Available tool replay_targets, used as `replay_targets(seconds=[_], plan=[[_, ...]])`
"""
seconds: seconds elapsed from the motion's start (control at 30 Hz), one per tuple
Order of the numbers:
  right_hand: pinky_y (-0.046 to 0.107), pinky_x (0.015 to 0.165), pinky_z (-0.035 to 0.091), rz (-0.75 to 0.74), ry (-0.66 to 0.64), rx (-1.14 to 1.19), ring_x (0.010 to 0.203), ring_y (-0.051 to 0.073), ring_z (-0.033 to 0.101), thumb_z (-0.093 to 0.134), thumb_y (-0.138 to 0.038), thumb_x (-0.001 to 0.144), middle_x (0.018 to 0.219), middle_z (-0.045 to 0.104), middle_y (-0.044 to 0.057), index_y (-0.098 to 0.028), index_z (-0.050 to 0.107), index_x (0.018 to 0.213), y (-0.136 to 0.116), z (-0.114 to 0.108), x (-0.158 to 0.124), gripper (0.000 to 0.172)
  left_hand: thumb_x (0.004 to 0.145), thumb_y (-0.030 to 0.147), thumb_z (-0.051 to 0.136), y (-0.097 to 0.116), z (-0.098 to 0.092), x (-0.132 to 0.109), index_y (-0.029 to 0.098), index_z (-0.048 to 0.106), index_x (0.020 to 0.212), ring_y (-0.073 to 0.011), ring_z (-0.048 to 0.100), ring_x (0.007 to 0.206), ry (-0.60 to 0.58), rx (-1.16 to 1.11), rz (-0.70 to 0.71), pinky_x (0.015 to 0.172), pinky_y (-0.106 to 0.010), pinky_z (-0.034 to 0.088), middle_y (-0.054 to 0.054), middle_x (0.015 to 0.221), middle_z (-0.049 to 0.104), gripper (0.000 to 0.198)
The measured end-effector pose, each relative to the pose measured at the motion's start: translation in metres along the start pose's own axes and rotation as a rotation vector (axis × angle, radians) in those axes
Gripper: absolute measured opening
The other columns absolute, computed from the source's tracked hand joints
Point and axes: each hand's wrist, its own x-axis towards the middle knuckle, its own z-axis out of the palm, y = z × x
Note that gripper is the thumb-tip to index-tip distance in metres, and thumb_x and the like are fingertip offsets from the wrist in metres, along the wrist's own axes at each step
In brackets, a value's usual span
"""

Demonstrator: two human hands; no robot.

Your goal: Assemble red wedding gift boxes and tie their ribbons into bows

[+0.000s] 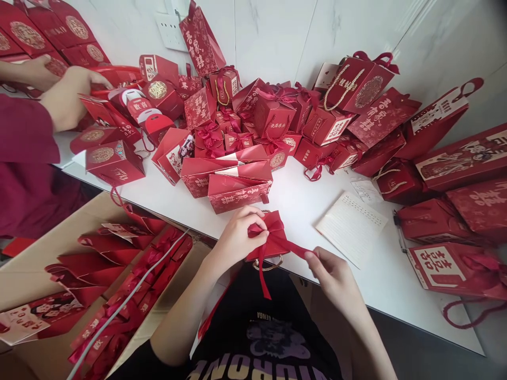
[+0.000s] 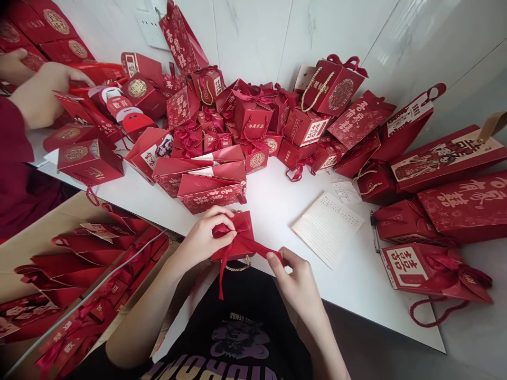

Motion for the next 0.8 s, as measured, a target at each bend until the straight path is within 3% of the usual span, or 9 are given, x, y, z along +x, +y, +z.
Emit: replay_targets(seconds=[0.07,0.13,0.2,0.27,0.4,0.47,0.67,0.8], plan=[[0.025,0.043,0.024,0.054,-0.049,0.031,0.045,0.010,0.029,0.043,-0.064,0.084,0.047,0.031,-0.004,-0.020,0.043,0.051,-0.002,-0.002,-0.011,0.056,0.078,0.017,0.062,-0.001,0.000,0.000,0.020,0.060,0.074,-0.0213,0.056,0.107,-0.001,0.003,0.007,0.096,-0.039,0.045,-0.003,0.104,0.058,0.006],[0.025,0.042,0.026,0.095,-0.239,0.098,0.041,0.010,0.031,0.038,-0.066,0.086,0.043,0.035,-0.004,-0.018,0.052,0.053,-0.005,0.004,-0.021,0.060,0.079,0.017,0.061,-0.001,0.000,-0.001,0.020,0.060,0.074,-0.0212,0.055,0.107,0.001,0.000,0.020,0.096,-0.038,0.046,-0.003,0.104,0.057,0.006],[0.025,0.047,0.034,0.100,-0.454,0.178,0.043,0.011,0.040,0.036,-0.066,0.087,0.046,0.044,-0.001,-0.017,0.061,0.062,-0.010,0.020,-0.025,0.061,0.079,0.016,0.061,-0.001,0.001,-0.001,0.020,0.060,0.074,-0.0209,0.055,0.107,0.010,-0.003,0.032,0.095,-0.038,0.046,-0.003,0.103,0.057,0.006],[0.026,0.056,0.041,0.081,-0.555,0.295,0.052,0.012,0.050,0.038,-0.066,0.087,0.056,0.053,0.001,-0.016,0.064,0.073,-0.015,0.041,-0.022,0.057,0.078,0.015,0.061,-0.001,0.001,0.000,0.020,0.060,0.074,-0.0206,0.055,0.106,0.021,0.000,0.038,0.096,-0.038,0.046,-0.003,0.103,0.056,0.007],[0.027,0.059,0.045,0.127,-0.535,0.622,0.055,0.012,0.053,0.048,-0.071,0.079,0.063,0.055,0.000,-0.017,0.060,0.076,-0.019,0.077,-0.008,0.056,0.078,0.013,0.060,0.001,0.002,0.000,0.020,0.060,0.074,-0.0198,0.056,0.105,0.021,0.001,0.030,0.096,-0.037,0.046,-0.003,0.104,0.056,0.008],[0.026,0.059,0.043,0.126,-0.514,0.649,0.053,0.012,0.051,0.053,-0.067,0.078,0.059,0.054,-0.001,-0.017,0.056,0.070,-0.019,0.084,-0.004,0.051,0.079,0.013,0.060,0.002,0.001,0.000,0.020,0.060,0.075,-0.0199,0.056,0.106,0.018,-0.003,0.019,0.096,-0.036,0.046,-0.003,0.105,0.056,0.008],[0.024,0.049,0.031,0.037,-0.356,0.365,0.048,0.009,0.037,0.053,-0.048,0.081,0.052,0.041,-0.005,-0.021,0.040,0.060,-0.012,0.083,-0.006,0.037,0.081,0.015,0.059,0.003,0.001,-0.001,0.019,0.061,0.075,-0.0191,0.056,0.108,0.018,-0.006,-0.005,0.100,-0.036,0.043,-0.003,0.105,0.057,0.008],[0.024,0.046,0.030,-0.071,-0.199,0.137,0.046,0.010,0.037,0.050,-0.037,0.082,0.051,0.040,-0.005,-0.022,0.034,0.058,-0.009,0.084,-0.009,0.033,0.078,0.019,0.064,0.001,0.001,-0.001,0.020,0.062,0.077,-0.0208,0.055,0.108,0.004,-0.017,-0.001,0.097,-0.037,0.046,-0.004,0.105,0.056,0.002]])
